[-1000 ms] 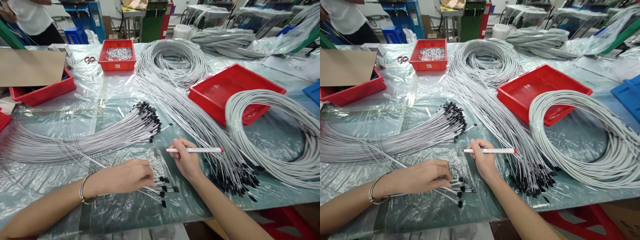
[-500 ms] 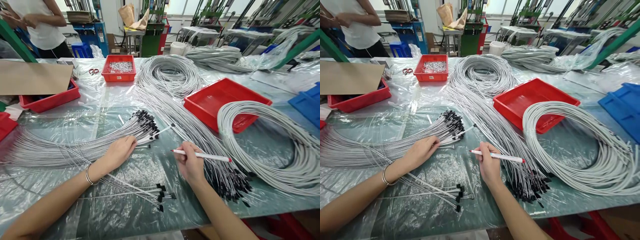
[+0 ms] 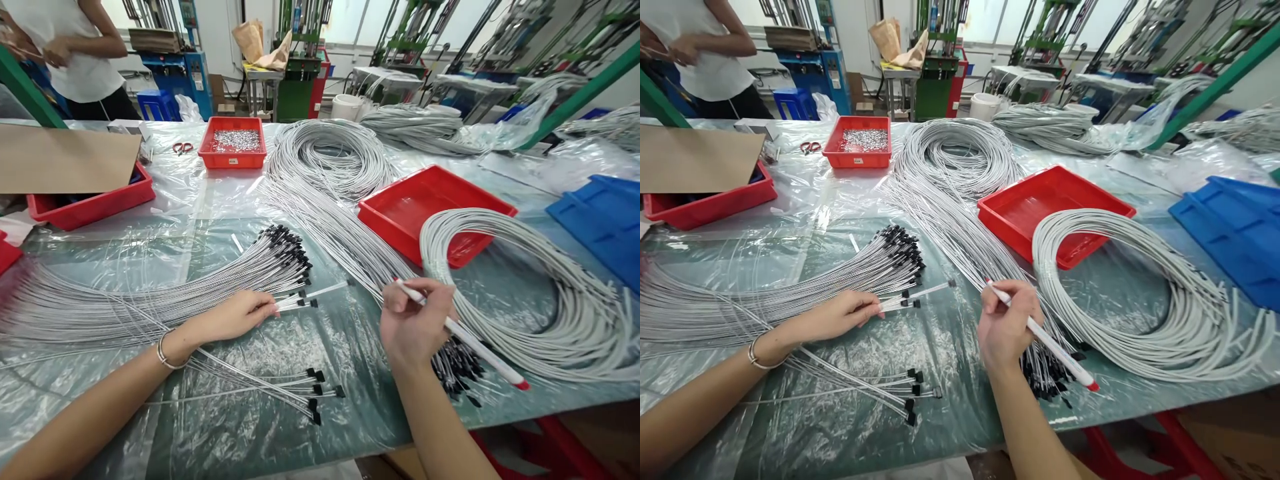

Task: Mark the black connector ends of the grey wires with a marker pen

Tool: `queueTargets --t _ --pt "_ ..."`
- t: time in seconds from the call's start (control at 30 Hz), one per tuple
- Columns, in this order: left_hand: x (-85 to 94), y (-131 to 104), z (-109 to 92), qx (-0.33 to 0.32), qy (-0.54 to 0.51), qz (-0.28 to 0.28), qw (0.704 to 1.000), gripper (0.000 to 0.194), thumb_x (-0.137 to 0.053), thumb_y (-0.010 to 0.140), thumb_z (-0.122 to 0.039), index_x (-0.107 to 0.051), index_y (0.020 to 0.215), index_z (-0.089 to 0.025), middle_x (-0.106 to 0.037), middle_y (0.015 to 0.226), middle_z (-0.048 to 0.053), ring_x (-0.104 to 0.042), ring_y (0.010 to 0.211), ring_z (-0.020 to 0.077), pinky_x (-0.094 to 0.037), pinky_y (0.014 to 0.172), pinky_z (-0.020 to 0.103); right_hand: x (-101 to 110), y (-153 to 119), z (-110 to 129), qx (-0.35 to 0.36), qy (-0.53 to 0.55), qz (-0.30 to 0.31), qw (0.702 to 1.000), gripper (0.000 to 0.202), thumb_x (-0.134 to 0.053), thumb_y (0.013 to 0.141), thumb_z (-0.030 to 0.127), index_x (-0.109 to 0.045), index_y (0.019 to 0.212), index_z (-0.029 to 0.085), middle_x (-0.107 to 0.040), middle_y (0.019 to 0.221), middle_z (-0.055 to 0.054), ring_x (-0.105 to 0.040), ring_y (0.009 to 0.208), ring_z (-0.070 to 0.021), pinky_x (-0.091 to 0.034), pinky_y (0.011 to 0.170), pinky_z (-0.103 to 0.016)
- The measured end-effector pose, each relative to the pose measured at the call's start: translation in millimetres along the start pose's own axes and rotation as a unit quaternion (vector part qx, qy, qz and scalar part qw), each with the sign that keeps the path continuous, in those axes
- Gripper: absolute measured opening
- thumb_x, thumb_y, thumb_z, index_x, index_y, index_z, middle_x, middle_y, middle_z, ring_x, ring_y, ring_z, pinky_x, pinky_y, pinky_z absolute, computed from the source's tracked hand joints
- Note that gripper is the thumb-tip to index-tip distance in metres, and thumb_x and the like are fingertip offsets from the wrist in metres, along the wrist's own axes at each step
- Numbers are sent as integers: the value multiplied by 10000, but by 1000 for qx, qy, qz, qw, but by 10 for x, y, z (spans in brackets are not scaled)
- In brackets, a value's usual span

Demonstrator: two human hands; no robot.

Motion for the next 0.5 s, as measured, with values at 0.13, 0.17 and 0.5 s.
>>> queueTargets --t 0.13,0.17,0.5 --pt "-23 -44 -79 1 2 45 999 405 -316 910 -464 -592 868 -170 -445 584 -29 -366 506 81 -284 477 201 -222 97 16 -27 -51 57 997 259 -541 838 358 -592 665 172 -429 496 43 -392 466 -78 -335 505 -216" --pt "-30 -53 -96 3 1 49 999 410 -315 909 -468 -594 872 -170 -443 580 -30 -360 499 80 -280 472 202 -306 80 -1 -53 -65 95 992 260 -532 845 361 -593 674 175 -441 503 41 -397 465 -79 -330 497 -216" --pt "-114 -73 -172 -31 -37 14 999 389 -364 902 -469 -572 812 -153 -554 631 -23 -413 500 68 -313 487 187 -795 -313 -163 -129 -110 336 926 372 -420 882 477 -615 764 183 -491 497 35 -474 480 -106 -390 519 -236"
Point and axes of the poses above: each hand's wrist, its own y-axis towards the middle knuckle, its own x-axis out of the back of the hand, z = x × y, the point moved 1 cm from there along y, towards the middle knuckle
